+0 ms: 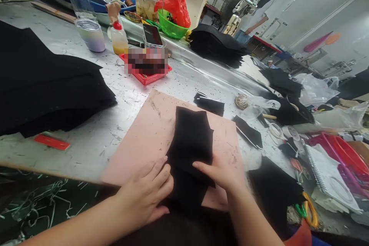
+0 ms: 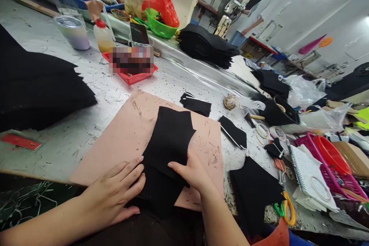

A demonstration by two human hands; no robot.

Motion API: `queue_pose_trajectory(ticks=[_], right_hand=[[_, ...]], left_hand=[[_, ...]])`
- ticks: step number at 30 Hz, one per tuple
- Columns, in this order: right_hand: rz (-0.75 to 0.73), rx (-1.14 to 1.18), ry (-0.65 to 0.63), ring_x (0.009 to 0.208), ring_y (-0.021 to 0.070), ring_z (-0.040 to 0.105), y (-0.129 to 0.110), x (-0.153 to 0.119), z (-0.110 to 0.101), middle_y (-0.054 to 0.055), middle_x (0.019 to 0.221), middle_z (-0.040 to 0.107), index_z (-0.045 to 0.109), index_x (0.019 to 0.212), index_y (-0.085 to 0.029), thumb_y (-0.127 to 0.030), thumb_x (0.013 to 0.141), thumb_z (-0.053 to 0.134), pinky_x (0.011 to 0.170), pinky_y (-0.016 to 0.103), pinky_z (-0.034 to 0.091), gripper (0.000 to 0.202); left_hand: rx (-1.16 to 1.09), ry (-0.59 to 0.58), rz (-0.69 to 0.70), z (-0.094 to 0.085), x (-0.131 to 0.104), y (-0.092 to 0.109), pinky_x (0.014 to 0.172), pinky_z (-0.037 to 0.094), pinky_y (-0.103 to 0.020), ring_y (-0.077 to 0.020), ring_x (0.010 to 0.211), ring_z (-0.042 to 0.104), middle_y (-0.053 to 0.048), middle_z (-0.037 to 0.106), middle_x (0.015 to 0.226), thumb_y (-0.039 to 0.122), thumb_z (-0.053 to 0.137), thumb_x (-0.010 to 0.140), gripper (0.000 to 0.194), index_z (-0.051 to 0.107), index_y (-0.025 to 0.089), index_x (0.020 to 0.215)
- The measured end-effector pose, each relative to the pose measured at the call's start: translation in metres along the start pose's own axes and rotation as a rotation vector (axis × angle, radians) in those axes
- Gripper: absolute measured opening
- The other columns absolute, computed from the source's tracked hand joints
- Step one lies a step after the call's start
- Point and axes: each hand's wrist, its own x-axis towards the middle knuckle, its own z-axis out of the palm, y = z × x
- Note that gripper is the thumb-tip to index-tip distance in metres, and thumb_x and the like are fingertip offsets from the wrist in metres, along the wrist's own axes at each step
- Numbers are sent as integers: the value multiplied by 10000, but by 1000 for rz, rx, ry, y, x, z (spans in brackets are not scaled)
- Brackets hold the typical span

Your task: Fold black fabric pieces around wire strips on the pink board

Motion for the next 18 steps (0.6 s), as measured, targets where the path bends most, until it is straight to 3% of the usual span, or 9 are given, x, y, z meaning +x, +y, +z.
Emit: queue_pose_trajectory(ticks=[5,10,13,16,18], right_hand=[[8,7,23,1062,272,573,7,-2,0,70,1135,631,567,1126,-197,-258,686,644,920,442,458,451],[-7,-49,21,1054,271,573,9,0,0,79,1126,636,584,1096,-176,-240,688,647,920,436,451,417],[-26,-74,10,1041,263,580,3,-1,2,75,1115,642,585,1096,-171,-197,696,631,913,427,452,403],[-41,-96,18,1056,255,567,-1,-2,3,78,1128,631,562,1132,-166,-172,708,618,919,415,442,428],[-53,-141,34,1069,263,552,-1,-3,1,81,1131,623,553,1141,-174,-187,710,628,924,424,429,438]], left_hand=[[30,-59,-58,-4,4,5,978,285,-369,-285,1230,406,-107,491,1325,614,606,681,563,586,196,1057],[78,-114,-54,-8,13,8,957,311,-366,-301,1162,474,-106,545,1269,613,611,679,561,613,201,1060],[94,-126,-21,-1,16,13,925,330,-400,-336,1100,504,-95,533,1283,637,605,666,647,571,218,1158],[70,-79,19,10,19,18,915,316,-466,-381,1065,503,-48,497,1326,670,620,617,739,519,271,1232],[62,-49,52,14,21,21,925,304,-460,-377,1088,487,-55,522,1302,670,622,615,748,528,249,1227]])
